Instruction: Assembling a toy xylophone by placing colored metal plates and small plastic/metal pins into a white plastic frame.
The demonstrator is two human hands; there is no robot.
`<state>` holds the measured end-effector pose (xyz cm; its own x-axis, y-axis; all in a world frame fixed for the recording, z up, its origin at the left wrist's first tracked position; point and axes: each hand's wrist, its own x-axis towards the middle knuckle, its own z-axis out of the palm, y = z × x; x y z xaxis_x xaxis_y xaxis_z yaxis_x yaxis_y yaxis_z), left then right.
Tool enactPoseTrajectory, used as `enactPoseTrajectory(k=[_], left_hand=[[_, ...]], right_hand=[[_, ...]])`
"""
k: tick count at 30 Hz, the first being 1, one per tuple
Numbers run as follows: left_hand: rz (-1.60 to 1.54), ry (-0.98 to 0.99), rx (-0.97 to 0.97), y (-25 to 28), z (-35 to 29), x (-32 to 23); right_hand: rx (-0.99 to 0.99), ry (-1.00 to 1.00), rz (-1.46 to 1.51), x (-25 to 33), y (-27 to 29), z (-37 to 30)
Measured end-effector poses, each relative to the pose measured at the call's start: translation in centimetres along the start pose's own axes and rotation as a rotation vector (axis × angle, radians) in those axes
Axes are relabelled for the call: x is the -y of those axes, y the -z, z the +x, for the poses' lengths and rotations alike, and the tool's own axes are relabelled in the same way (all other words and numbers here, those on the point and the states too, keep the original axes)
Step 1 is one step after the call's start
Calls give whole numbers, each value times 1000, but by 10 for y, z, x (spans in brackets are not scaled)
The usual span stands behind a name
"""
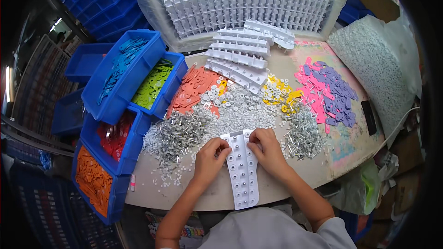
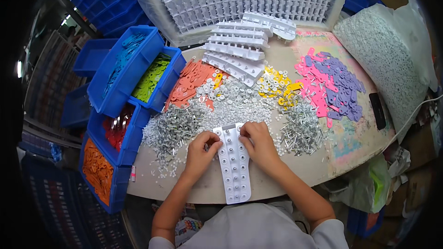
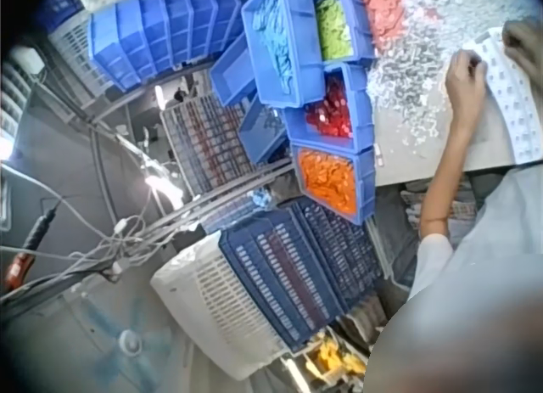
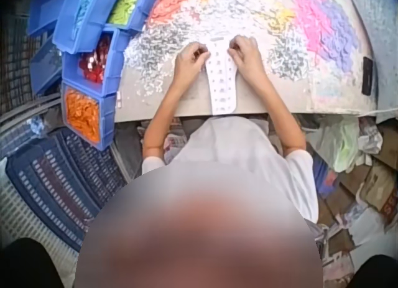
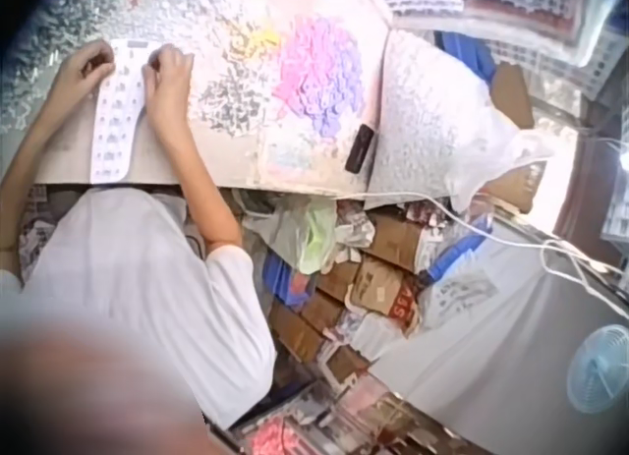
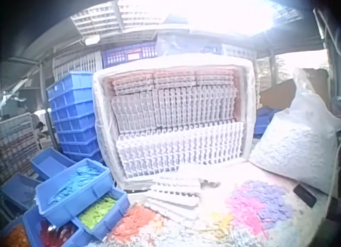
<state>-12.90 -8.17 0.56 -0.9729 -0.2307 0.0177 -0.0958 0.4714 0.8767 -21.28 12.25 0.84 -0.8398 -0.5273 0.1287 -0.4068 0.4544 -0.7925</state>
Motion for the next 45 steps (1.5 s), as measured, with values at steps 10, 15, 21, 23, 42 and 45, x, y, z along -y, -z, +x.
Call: enactPoseTrajectory(k=[10, 15, 21, 23, 42, 45], left_hand=[[532, -498, -199, -4, -7, -2], [464, -537, -154, -2, -3, -1], [625, -511, -131, 28, 27, -7], [723, -497, -241, 42, 56, 1], [657, -453, -245, 42, 160, 46], [670, -468, -278, 46, 150, 36]], right_hand=[[-236, 216, -241, -1, -19, -13], [-285, 212, -200, -2, -20, -13], [-287, 238, -223, -4, -20, -10], [-287, 244, -226, -5, -21, -10], [-296, 282, -102, -11, -17, -8], [-384, 286, -105, -4, -8, -6]])
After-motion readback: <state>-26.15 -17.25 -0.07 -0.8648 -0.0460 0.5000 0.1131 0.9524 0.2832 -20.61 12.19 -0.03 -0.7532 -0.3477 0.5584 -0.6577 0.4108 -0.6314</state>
